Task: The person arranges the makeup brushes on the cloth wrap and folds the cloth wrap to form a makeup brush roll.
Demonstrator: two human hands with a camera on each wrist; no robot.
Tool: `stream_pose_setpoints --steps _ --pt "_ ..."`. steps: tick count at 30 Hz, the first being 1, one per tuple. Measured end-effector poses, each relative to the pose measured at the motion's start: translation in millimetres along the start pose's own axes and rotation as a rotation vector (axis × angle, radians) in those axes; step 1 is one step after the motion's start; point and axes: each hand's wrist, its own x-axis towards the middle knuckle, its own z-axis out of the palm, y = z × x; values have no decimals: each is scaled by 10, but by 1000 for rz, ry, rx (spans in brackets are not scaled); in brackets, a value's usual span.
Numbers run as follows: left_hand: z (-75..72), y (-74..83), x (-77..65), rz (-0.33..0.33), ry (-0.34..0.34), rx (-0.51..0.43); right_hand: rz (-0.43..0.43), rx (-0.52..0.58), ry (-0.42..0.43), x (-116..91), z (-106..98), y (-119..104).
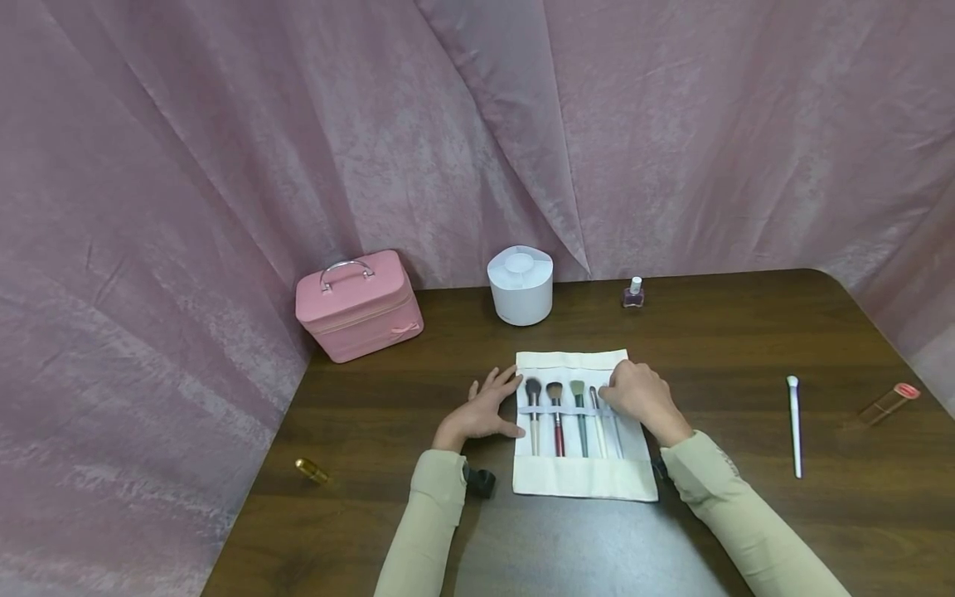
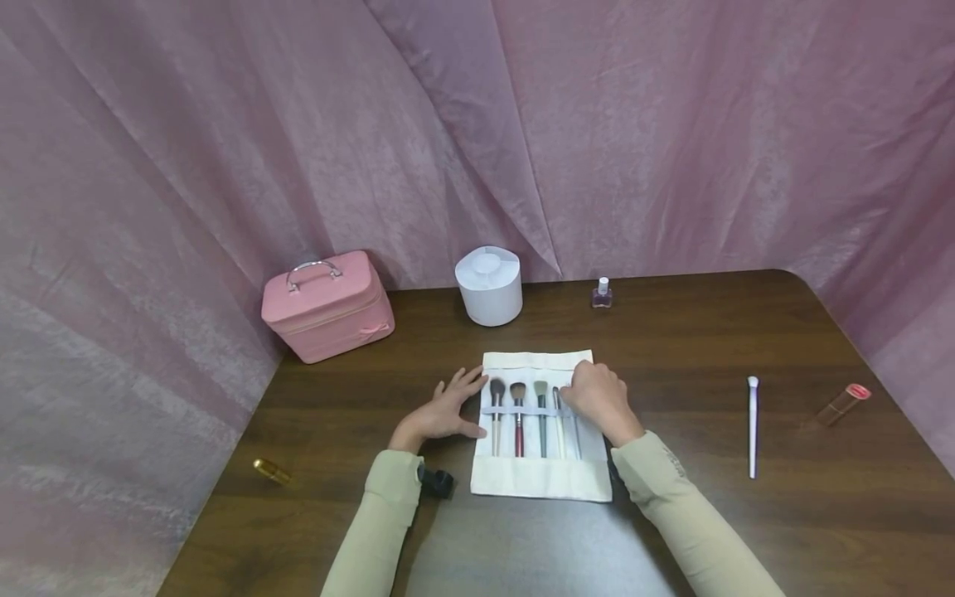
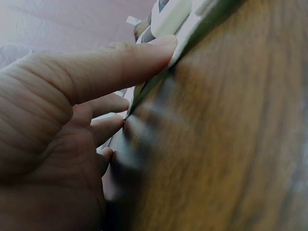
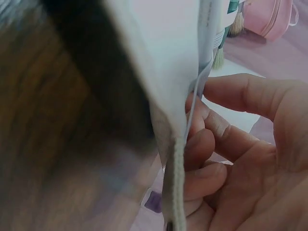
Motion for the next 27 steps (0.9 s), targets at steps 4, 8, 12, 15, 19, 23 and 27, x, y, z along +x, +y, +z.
stream_pose_setpoints --steps 4,8,12,15,19,23,27 --pt "-4 -2 4 5 2 0 -1 -9 -3 -6 4 5" --pt "1 -10 6 6 1 -4 -1 -16 2 -23 -2 2" --pt "7 -11 8 5 -1 -3 -18 5 26 -50 -50 0" --pt "10 -6 -2 1 3 -7 -56 33 62 -65 -111 13" --pt "16 12 -14 -1 8 -13 -119 125 124 -59 -193 61" --pt "18 10 -6 -2 9 -12 -156 280 189 -36 -241 127" --pt "10 -7 7 -4 5 -7 -133 393 262 -14 -239 201"
